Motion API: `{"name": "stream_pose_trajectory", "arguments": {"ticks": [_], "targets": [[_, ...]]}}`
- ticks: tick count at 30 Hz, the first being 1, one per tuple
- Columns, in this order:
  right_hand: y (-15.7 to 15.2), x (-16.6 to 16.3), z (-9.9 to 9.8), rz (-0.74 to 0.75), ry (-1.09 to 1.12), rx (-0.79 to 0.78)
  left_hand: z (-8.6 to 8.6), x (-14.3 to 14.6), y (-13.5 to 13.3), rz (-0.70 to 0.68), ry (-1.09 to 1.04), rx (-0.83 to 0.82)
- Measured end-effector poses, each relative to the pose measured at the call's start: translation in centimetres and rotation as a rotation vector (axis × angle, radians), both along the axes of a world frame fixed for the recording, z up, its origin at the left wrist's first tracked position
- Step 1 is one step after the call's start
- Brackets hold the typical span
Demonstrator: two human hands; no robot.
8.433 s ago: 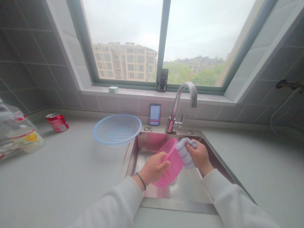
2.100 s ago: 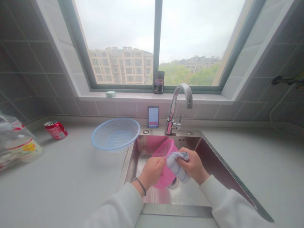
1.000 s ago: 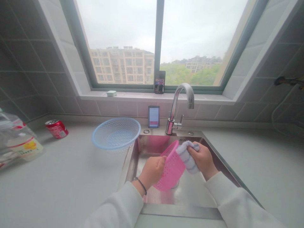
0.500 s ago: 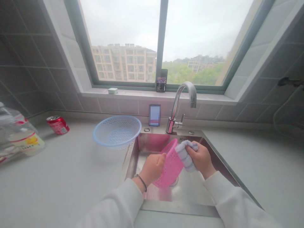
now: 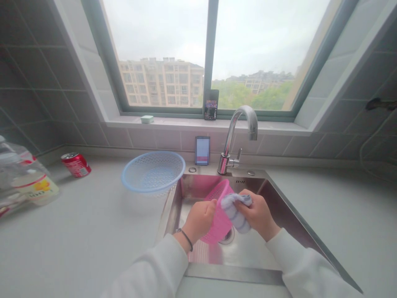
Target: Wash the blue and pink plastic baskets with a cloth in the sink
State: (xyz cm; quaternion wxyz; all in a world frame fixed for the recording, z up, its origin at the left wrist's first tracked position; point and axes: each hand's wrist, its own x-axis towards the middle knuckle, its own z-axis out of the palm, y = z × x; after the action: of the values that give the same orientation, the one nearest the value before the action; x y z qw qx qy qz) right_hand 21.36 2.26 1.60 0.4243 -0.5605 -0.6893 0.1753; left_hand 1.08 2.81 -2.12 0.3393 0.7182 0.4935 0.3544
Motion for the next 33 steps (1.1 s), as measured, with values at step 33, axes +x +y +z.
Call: {"name": "stream_pose_trajectory", "arguments": {"ticks": [33], "targets": [[2.0,2.0,-0.4,-0.226,0.134,-0.012,0.0,0.0,-0.2,-0.021,-0.057,-0.046]]}}
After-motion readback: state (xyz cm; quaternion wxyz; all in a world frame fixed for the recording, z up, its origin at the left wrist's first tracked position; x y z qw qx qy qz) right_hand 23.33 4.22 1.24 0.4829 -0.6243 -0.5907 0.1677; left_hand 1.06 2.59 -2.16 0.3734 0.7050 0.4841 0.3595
